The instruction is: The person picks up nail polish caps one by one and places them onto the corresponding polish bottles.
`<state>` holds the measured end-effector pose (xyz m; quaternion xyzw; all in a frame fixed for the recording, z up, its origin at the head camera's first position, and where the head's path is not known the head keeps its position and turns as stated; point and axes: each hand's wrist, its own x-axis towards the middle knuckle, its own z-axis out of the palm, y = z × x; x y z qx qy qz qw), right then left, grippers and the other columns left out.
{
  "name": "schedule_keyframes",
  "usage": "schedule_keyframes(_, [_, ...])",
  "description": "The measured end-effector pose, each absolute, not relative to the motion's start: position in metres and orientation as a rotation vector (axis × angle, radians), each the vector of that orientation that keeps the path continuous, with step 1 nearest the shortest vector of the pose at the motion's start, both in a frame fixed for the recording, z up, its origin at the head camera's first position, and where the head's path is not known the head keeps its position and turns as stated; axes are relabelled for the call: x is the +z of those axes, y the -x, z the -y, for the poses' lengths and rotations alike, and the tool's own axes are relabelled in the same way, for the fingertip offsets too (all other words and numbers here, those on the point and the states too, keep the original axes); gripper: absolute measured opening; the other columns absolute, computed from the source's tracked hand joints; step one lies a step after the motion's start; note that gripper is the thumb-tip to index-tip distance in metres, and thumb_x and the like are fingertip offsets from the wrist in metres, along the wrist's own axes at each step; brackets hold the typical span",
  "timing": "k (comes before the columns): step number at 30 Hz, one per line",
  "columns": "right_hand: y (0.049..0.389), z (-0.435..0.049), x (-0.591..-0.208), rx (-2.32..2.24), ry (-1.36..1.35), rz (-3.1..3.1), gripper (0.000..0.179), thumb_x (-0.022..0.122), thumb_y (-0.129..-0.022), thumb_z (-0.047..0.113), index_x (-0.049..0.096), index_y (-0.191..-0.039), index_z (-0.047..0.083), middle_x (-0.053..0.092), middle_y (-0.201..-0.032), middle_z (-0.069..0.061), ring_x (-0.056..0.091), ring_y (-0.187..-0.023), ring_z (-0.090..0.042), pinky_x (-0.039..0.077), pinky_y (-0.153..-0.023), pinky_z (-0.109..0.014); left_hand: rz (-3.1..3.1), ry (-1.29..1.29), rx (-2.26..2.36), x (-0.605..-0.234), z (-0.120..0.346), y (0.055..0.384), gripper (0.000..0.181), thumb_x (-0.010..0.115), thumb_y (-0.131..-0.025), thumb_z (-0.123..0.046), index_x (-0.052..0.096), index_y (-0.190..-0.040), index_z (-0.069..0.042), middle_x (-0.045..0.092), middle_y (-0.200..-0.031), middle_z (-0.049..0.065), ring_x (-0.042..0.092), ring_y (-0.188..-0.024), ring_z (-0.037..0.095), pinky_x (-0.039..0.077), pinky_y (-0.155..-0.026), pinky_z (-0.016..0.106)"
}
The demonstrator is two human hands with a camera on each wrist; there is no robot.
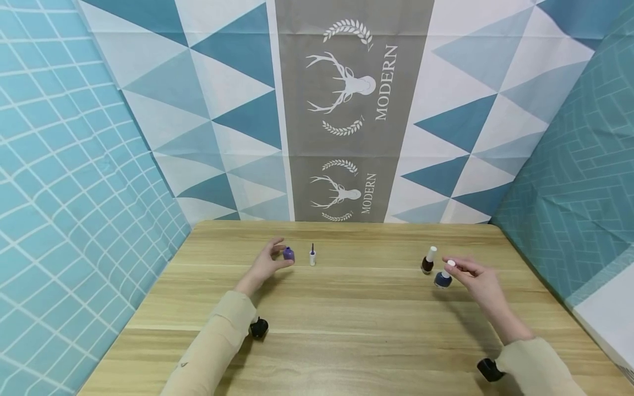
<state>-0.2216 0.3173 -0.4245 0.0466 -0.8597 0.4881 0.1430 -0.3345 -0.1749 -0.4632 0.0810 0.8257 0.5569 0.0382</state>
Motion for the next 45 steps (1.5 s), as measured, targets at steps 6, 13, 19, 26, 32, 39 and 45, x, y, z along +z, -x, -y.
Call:
schedule_keyframes(6, [0.228,-0.321,-0.432,1.448,-0.070,2.515,0.044,0.061,-0.092,0.034,0.061,-0.124,0.004,0.059,-0.106,0.026,0.049,-0.098,0.016,0.043,-0.075,-0.007,-2.520,-0.220,1.708,-0.467,0.177,0.339,0.074,0.072,-0.081,-0.007,0.034,-0.144,-0.007,0.044,-0.140,0.020,0.035,-0.132,0.038,0.023,-0.110,0.054])
schedule_keyframes(13, [0.231,-0.323,-0.436,1.482,-0.014,2.528,0.049,0.062,-0.090,0.037,0.060,-0.124,0.002,0.057,-0.101,0.030,0.050,-0.094,0.013,0.045,-0.073,-0.010,-2.490,-0.215,1.747,-0.468,0.176,0.342,0.067,0.069,-0.082,-0.003,0.037,-0.142,-0.003,0.045,-0.139,0.022,0.039,-0.130,0.037,0.027,-0.110,0.050])
schedule_keyframes(19, [0.235,-0.326,-0.439,1.492,0.009,2.550,0.048,0.062,-0.090,0.037,0.060,-0.125,0.003,0.056,-0.101,0.031,0.049,-0.094,0.014,0.044,-0.074,-0.010,-2.535,-0.149,1.707,-0.467,0.173,0.339,0.056,0.067,-0.084,-0.004,0.046,-0.136,-0.003,0.051,-0.131,0.020,0.045,-0.123,0.035,0.034,-0.105,0.048])
schedule_keyframes(26, [0.238,-0.330,-0.444,1.494,0.002,2.553,0.048,0.062,-0.090,0.036,0.060,-0.124,0.002,0.059,-0.104,0.028,0.050,-0.092,0.014,0.046,-0.074,-0.012,-2.586,-0.094,1.691,-0.467,0.168,0.336,0.048,0.067,-0.085,-0.006,0.051,-0.130,-0.001,0.055,-0.123,0.020,0.049,-0.115,0.033,0.039,-0.100,0.046])
schedule_keyframes(32, [0.239,-0.333,-0.447,1.504,-0.008,2.549,0.049,0.063,-0.090,0.035,0.059,-0.125,0.001,0.060,-0.103,0.029,0.050,-0.092,0.017,0.046,-0.074,-0.011,-2.598,-0.066,1.722,-0.469,0.167,0.334,0.043,0.068,-0.085,-0.006,0.054,-0.125,0.001,0.057,-0.118,0.019,0.052,-0.110,0.030,0.042,-0.096,0.043])
schedule_keyframes(39, [0.240,-0.334,-0.448,1.474,0.005,2.577,0.049,0.062,-0.091,0.036,0.058,-0.126,0.002,0.060,-0.100,0.027,0.051,-0.090,0.015,0.047,-0.073,-0.013,-2.605,-0.044,1.771,-0.473,0.166,0.335,0.036,0.070,-0.083,-0.006,0.057,-0.116,0.000,0.058,-0.112,0.017,0.053,-0.105,0.028,0.042,-0.093,0.041])
schedule_keyframes(45, [0.240,-0.333,-0.440,1.370,0.049,2.669,0.055,0.060,-0.090,0.043,0.056,-0.130,0.006,0.059,-0.108,0.002,0.050,-0.088,0.003,0.048,-0.073,-0.021,-2.620,-0.029,1.763,-0.472,0.164,0.334,0.032,0.071,-0.082,-0.005,0.058,-0.111,0.000,0.058,-0.109,0.016,0.053,-0.103,0.028,0.042,-0.092,0.041])
